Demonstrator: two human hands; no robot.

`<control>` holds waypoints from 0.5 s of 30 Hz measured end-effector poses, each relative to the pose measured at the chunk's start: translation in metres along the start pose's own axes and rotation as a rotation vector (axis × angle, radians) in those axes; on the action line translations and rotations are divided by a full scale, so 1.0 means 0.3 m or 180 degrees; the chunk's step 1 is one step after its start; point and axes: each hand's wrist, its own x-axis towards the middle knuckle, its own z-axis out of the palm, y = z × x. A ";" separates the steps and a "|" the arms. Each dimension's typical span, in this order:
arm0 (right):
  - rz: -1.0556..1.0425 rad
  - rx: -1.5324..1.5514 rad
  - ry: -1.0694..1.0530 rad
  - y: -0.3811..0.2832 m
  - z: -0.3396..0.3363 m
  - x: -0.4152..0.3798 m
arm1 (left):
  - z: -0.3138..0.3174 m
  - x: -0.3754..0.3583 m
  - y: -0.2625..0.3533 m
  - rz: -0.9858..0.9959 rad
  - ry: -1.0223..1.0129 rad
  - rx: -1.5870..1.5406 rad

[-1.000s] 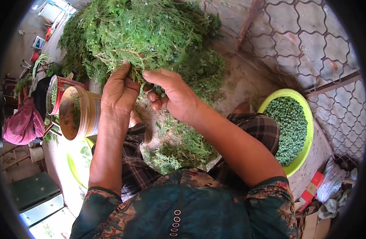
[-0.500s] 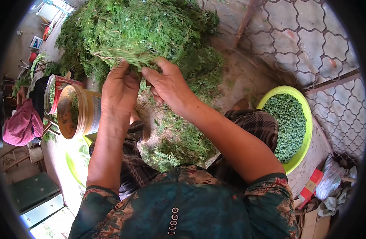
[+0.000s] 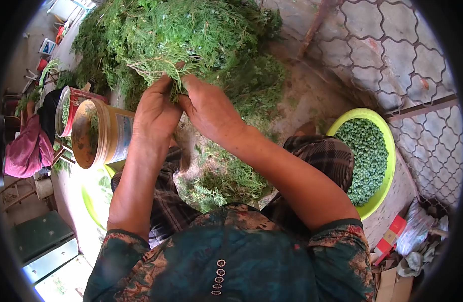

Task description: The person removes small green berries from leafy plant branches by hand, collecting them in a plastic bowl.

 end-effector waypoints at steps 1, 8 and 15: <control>0.0006 0.0021 -0.0067 -0.002 -0.001 -0.001 | 0.021 -0.019 -0.003 0.0021 0.0344 0.0074; 0.0295 -0.0258 -0.0184 -0.018 0.002 -0.008 | 0.064 -0.056 -0.016 -0.0084 0.0530 -0.0228; 0.0167 0.0181 0.0083 0.008 0.014 0.011 | 0.030 -0.031 -0.017 0.0160 0.0336 -0.0310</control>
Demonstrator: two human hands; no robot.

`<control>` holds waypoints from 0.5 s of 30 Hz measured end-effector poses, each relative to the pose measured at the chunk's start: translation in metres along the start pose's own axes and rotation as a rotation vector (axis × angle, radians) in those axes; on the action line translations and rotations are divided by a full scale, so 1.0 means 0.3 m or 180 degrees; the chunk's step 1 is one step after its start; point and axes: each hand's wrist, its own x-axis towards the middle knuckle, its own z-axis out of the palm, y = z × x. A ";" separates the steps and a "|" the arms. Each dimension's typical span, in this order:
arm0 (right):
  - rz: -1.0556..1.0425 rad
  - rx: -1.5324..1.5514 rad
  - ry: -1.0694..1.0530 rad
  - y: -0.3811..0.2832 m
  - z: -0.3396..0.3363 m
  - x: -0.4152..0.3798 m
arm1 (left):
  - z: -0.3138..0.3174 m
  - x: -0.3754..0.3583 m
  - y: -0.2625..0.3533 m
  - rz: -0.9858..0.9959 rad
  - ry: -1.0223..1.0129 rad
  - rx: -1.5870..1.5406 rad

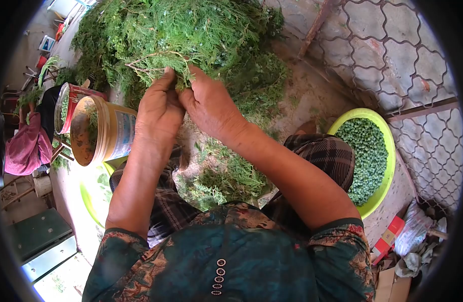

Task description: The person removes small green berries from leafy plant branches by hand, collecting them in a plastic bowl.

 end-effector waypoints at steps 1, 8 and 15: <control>0.0057 0.0139 -0.0056 0.003 -0.002 0.001 | -0.005 0.005 0.007 -0.0033 -0.0042 -0.0044; 0.2122 0.2896 -0.1147 -0.098 -0.073 0.009 | -0.023 0.041 0.087 0.0195 -0.0269 0.0183; 0.2309 0.4036 -0.1004 -0.078 -0.115 0.007 | 0.008 0.079 0.147 0.0050 -0.0146 0.0359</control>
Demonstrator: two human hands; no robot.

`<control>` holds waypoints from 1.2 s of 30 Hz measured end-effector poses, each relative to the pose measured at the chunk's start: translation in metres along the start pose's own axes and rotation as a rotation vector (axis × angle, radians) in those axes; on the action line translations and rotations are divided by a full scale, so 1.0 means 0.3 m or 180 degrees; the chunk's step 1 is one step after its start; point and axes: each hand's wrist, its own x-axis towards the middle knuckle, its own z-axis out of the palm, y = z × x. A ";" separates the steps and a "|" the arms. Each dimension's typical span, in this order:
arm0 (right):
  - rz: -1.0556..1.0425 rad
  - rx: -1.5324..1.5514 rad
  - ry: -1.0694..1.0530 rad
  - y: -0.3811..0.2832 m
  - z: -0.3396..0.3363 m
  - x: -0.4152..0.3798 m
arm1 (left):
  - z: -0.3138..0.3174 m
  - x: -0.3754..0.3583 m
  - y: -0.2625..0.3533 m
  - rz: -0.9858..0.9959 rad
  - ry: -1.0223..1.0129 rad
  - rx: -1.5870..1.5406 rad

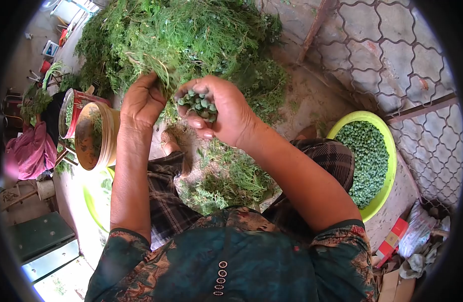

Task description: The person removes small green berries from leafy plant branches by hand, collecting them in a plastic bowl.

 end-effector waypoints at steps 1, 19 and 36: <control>0.0081 0.0056 -0.0047 -0.009 -0.010 0.000 | -0.017 0.012 -0.006 -0.0061 -0.0112 0.0085; -0.2082 -0.4443 0.5015 -0.260 -0.771 -0.961 | -0.021 -0.052 0.022 0.2678 0.0027 0.3711; -0.2619 -0.4219 0.0921 -0.102 0.110 -0.152 | 0.062 -0.140 0.034 0.0361 -0.0659 0.1046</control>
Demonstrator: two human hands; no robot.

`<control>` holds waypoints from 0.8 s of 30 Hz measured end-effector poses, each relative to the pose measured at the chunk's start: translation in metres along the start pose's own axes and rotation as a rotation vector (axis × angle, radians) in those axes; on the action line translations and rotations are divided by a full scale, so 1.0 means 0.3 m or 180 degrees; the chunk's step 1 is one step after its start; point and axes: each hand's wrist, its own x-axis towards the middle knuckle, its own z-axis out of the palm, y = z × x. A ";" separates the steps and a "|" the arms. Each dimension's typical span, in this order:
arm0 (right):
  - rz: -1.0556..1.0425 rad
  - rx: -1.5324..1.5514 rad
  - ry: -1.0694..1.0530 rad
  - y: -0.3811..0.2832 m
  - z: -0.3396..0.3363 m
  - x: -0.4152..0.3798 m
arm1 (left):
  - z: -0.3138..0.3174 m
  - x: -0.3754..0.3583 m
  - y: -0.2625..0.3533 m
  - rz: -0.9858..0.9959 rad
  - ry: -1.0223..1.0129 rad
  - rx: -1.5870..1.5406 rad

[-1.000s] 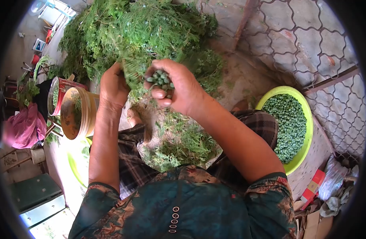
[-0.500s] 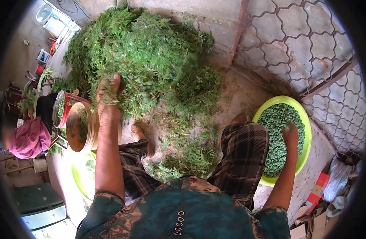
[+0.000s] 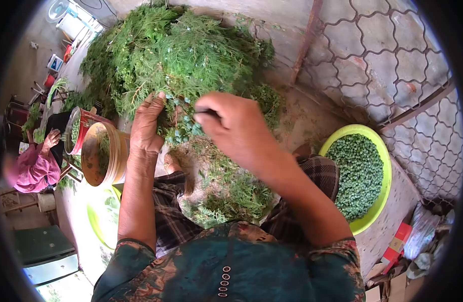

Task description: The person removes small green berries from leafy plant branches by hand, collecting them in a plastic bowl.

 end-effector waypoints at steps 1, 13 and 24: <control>-0.0045 0.0036 -0.0074 0.018 0.040 0.024 | -0.012 0.012 -0.014 -0.0013 -0.0133 0.0038; -0.0108 -0.0093 0.0342 0.131 0.173 0.089 | -0.007 -0.023 -0.045 -0.0029 -0.0242 0.0415; 0.0484 0.1000 0.0003 0.105 0.170 0.091 | -0.016 -0.004 -0.044 0.0037 0.0193 0.0060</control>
